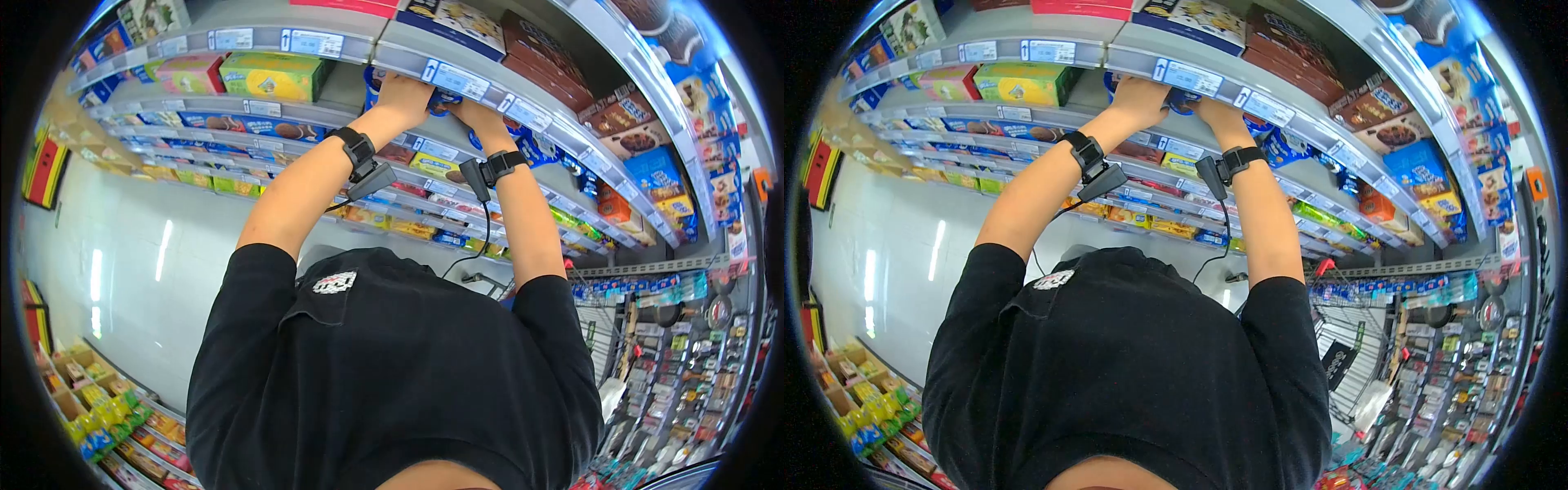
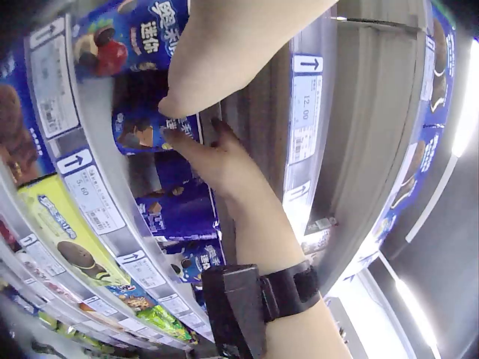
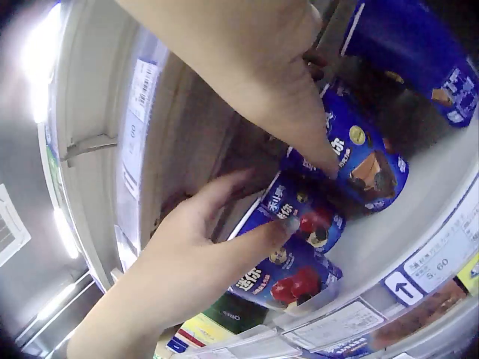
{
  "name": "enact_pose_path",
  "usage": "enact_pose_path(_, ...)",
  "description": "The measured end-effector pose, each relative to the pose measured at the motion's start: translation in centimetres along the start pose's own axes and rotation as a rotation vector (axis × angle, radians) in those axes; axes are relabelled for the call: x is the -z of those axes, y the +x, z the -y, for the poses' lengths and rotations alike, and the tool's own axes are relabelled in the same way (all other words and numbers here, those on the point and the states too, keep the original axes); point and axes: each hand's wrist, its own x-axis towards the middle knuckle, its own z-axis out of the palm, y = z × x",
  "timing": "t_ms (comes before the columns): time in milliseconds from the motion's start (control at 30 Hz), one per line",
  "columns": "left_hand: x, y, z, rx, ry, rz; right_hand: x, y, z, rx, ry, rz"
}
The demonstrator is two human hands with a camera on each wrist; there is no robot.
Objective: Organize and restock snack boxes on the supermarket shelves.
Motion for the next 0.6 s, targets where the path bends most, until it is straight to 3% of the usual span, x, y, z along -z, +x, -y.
enact_pose_path(100,1.4,0.4,-1.9,-0.015,-0.04,0.125,1.9,-1.3,-0.1,-0.08,-0.116,0.019)
enact_pose_path(200,-1.1,1.3,-1.8,-0.215,-0.02,-0.191,1.9,-2.9,-1.6,-0.163,-0.239,-0.01)
enact_pose_path(267,-1.9,2.3,-2.0,-0.218,0.001,-0.188,1.9,-3.9,-2.2,-0.23,-0.323,-0.032)
enact_pose_path(300,-2.1,2.8,-2.2,-0.219,0.01,-0.186,2.0,-4.2,-2.4,-0.329,-0.276,0.062)
enact_pose_path(400,-3.5,4.2,-2.2,-0.22,0.027,-0.23,2.8,-5.3,-3.0,-0.381,-0.252,0.071)
enact_pose_path(433,-3.9,4.6,-2.3,-0.2,0.045,-0.15,2.1,-5.5,-3.5,-0.455,-0.182,0.083)
enact_pose_path(533,-5.5,5.7,-2.1,-0.175,-0.002,-0.154,3.0,-6.5,-3.3,-0.511,-0.142,0.078)
enact_pose_path(600,-4.3,6.1,-2.7,-0.097,-0.116,-0.011,3.1,-7.0,-3.7,-0.497,-0.085,0.039)
